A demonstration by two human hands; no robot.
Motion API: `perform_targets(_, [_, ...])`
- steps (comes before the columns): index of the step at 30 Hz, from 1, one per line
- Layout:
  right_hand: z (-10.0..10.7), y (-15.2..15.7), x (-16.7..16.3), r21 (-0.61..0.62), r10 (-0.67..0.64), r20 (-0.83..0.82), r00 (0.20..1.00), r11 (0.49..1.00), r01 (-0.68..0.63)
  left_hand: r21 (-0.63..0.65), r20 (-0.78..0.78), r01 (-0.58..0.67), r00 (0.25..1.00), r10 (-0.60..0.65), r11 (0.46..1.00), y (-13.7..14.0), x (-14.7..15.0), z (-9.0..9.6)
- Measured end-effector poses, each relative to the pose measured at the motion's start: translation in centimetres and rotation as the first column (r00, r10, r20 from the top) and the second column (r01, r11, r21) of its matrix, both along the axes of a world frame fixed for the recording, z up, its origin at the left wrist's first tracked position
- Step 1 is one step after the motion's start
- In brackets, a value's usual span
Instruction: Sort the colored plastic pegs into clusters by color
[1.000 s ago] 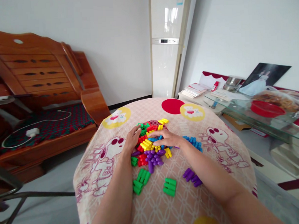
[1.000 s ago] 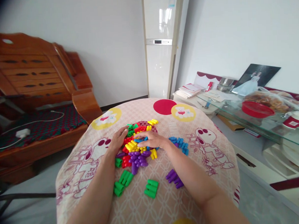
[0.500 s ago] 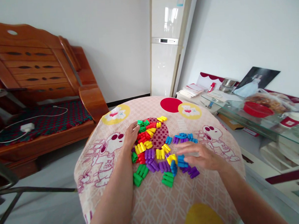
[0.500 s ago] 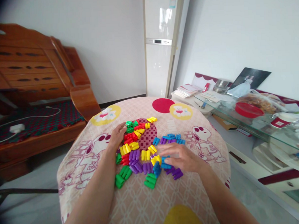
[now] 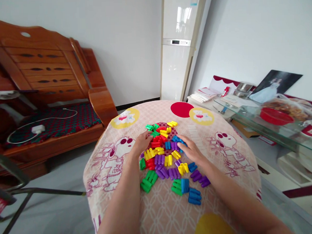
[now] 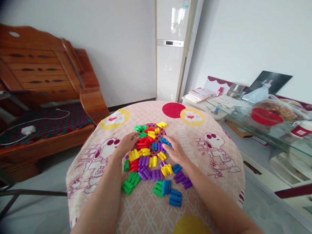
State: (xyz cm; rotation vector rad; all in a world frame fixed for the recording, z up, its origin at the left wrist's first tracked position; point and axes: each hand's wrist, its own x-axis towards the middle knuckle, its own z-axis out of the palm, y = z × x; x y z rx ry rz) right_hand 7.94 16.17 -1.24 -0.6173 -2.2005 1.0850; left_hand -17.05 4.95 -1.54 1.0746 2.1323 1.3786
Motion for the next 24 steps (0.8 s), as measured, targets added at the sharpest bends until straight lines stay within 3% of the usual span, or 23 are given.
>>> perform_targets(3, [1.4, -1.5, -1.8, -0.117, 0.179, -0.072, 0.981, 0.976, -0.186, 0.172, 0.261, 0.164, 0.943, -0.205, 0.971, 1.0, 1.7, 0.4])
perform_targets(6, [2.5, -2.4, 0.3, -0.088, 0.209, -0.077, 0.975, 0.972, -0.216, 0.325, 0.358, 0.184, 0.884, -0.301, 0.928, 1.1, 2.1, 1.1])
perform_targets(9, [3.2, -3.4, 5.3, 0.079, 0.197, 0.098, 0.976, 0.976, -0.205, 0.338, 0.345, 0.108, 0.91, -0.23, 0.935, 0.3, 0.8, 1.5])
perform_targets(12, [2.6, -5.0, 10.5, 0.091, 0.199, 0.313, 0.929, 0.967, -0.238, 0.303, 0.365, -0.022, 0.926, -0.095, 0.953, -0.8, -1.1, 1.4])
perform_targets(15, [0.8, -6.8, 13.3, 0.124, 0.191, 0.454, 0.87, 0.954, -0.274, 0.275, 0.413, -0.161, 0.91, 0.035, 0.948, -1.4, -2.3, 1.0])
perform_targets(19, [-1.6, -8.5, 11.5, 0.259, 0.162, 0.485, 0.859, 0.912, -0.318, 0.187, 0.472, -0.243, 0.872, 0.13, 0.952, -1.1, -2.1, 0.6])
perform_targets(24, [-1.5, -9.5, 3.7, 0.47, 0.093, 0.389, 0.917, 0.836, -0.284, 0.129, 0.474, -0.173, 0.876, 0.092, 0.976, -0.8, -1.4, 0.5])
